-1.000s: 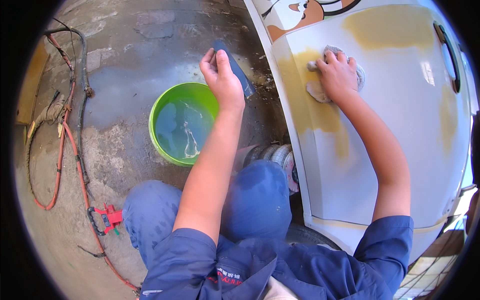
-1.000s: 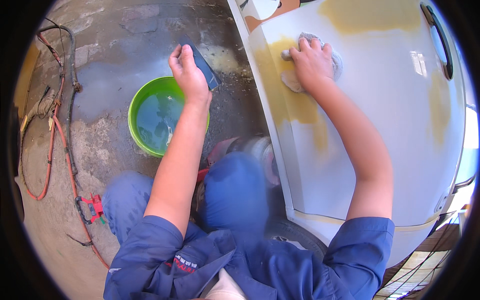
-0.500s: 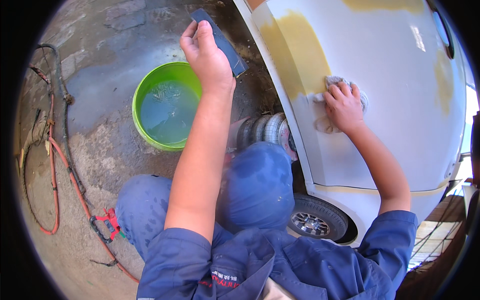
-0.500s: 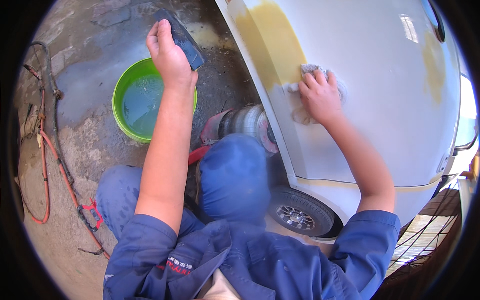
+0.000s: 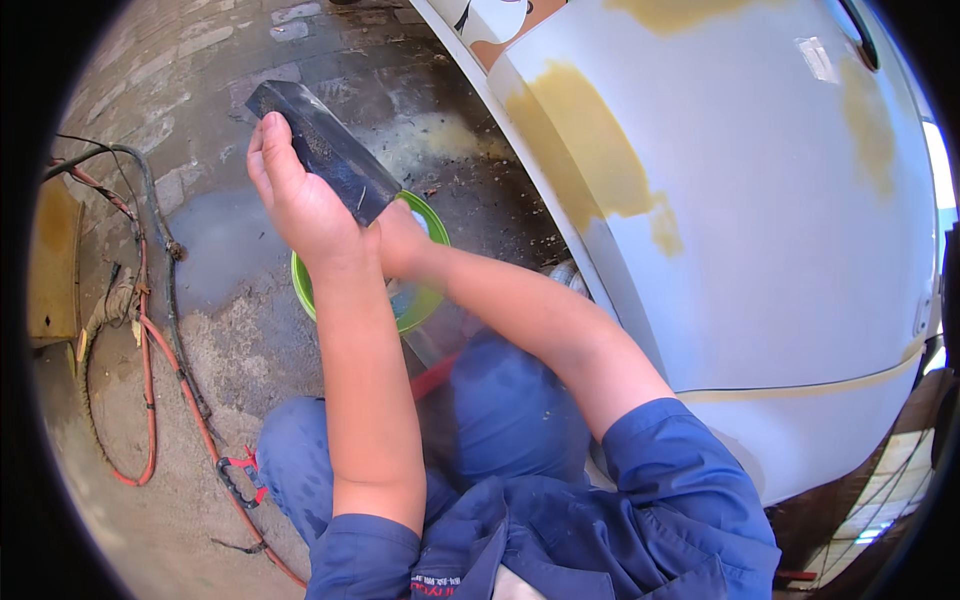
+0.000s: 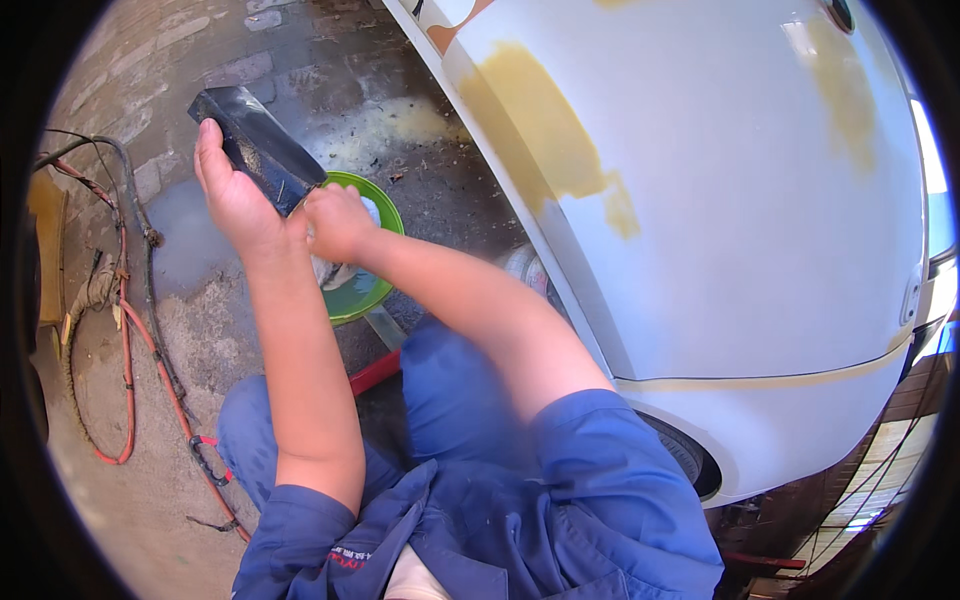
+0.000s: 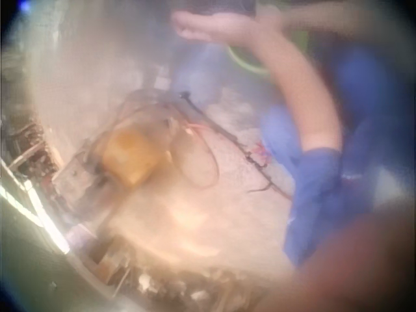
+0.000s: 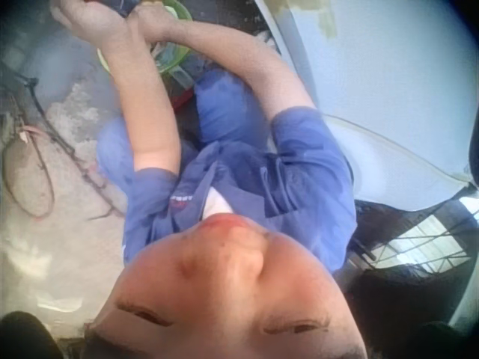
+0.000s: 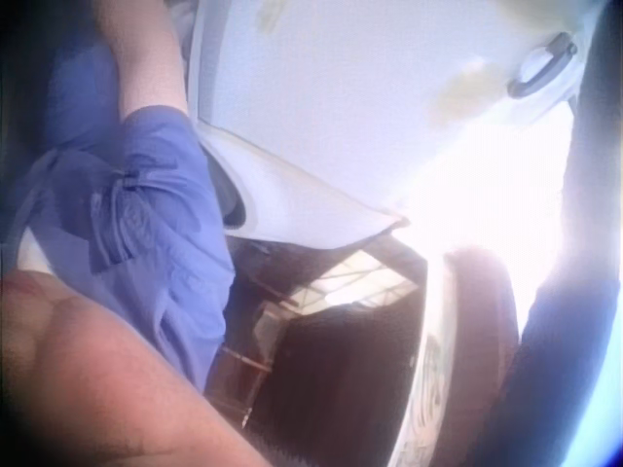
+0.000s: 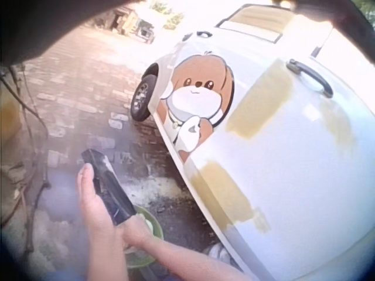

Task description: The person sands a yellow filler patch on a white car door using a sanding block and a cloth. They repeatedly dip the sanding block in a green bucket of water and wipe the surface while kneeling beside the vehicle.

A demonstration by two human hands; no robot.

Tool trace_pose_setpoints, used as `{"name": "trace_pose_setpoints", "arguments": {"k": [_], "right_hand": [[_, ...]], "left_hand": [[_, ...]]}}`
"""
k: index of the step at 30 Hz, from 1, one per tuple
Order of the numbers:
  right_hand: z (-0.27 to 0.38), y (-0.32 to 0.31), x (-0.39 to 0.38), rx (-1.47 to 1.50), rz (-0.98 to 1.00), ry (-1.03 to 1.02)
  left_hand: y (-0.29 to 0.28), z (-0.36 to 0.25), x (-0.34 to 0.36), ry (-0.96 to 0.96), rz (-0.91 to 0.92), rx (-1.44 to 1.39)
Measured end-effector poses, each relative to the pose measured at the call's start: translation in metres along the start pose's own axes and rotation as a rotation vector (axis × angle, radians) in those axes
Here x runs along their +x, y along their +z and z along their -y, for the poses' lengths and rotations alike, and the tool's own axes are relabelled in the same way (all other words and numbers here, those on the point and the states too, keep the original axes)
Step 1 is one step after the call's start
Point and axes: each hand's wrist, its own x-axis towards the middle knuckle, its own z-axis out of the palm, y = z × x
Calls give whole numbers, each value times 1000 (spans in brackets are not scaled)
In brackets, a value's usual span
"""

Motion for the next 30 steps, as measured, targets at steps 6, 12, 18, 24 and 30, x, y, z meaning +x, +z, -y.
{"name": "trace_pose_setpoints", "arguments": {"k": [6, 12, 18, 24, 30], "right_hand": [[-21, 78, -16, -64, 248, 34], [-37, 34, -8, 504, 181, 135], [-26, -61, -26, 1390, 66, 733], [0, -89, -45, 1365, 72, 497], [-16, -94, -45, 1606, -54, 482]], "left_hand": [[-5, 2, -7, -123, 79, 91], [-18, 28, -1, -299, 196, 227], [-44, 41, 10, -270, 307, 634], [-85, 70, -14, -336, 339, 851], [-83, 84, -31, -85, 629, 1090]]}}
